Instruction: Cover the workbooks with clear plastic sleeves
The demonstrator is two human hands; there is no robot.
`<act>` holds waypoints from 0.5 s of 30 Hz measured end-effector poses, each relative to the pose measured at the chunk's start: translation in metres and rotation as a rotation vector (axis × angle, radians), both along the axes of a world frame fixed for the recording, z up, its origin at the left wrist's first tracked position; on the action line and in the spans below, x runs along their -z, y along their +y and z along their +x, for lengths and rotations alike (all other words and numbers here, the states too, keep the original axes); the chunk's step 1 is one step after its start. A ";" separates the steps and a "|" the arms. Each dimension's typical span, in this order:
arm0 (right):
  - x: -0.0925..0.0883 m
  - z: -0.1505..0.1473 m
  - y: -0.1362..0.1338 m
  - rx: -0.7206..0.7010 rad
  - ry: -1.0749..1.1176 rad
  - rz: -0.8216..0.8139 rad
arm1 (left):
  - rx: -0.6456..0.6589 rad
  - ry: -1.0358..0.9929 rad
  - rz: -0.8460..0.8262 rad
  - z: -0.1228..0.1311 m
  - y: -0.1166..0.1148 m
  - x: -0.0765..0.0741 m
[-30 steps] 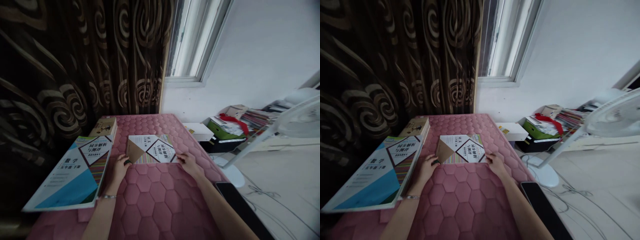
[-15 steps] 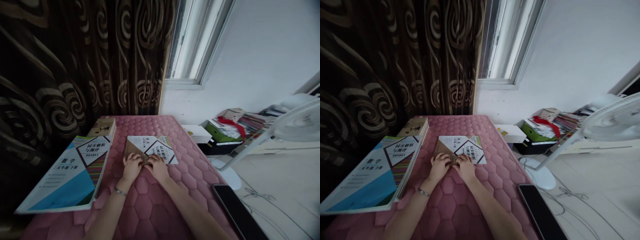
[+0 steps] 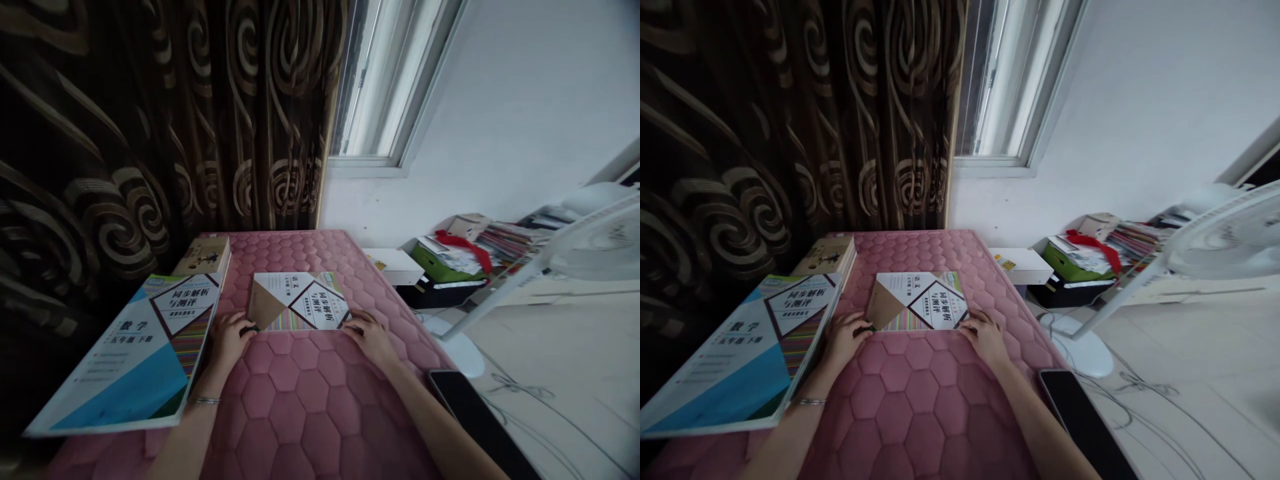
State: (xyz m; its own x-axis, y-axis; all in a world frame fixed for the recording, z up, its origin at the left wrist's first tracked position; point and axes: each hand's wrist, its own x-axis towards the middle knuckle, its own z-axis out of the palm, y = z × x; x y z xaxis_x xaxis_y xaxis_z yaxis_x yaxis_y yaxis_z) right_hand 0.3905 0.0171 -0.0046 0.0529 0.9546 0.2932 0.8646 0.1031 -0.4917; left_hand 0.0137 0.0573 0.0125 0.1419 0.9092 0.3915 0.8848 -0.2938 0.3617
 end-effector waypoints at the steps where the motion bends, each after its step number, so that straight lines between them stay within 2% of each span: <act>1: 0.002 0.004 0.000 -0.009 0.016 0.000 | 0.004 -0.010 -0.001 -0.001 0.001 0.002; 9: 0.008 0.010 0.001 -0.054 0.077 -0.018 | 0.072 -0.090 0.022 -0.005 0.003 0.007; 15: 0.006 0.010 -0.001 -0.053 0.030 -0.034 | 0.078 -0.118 -0.006 -0.006 0.000 0.003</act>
State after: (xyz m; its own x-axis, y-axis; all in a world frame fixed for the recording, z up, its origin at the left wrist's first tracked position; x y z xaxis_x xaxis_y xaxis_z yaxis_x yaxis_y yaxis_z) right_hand 0.4003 0.0164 -0.0107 0.0105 0.9657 0.2595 0.8434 0.1308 -0.5211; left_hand 0.0078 0.0576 0.0091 0.1656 0.8994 0.4046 0.8107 -0.3578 0.4635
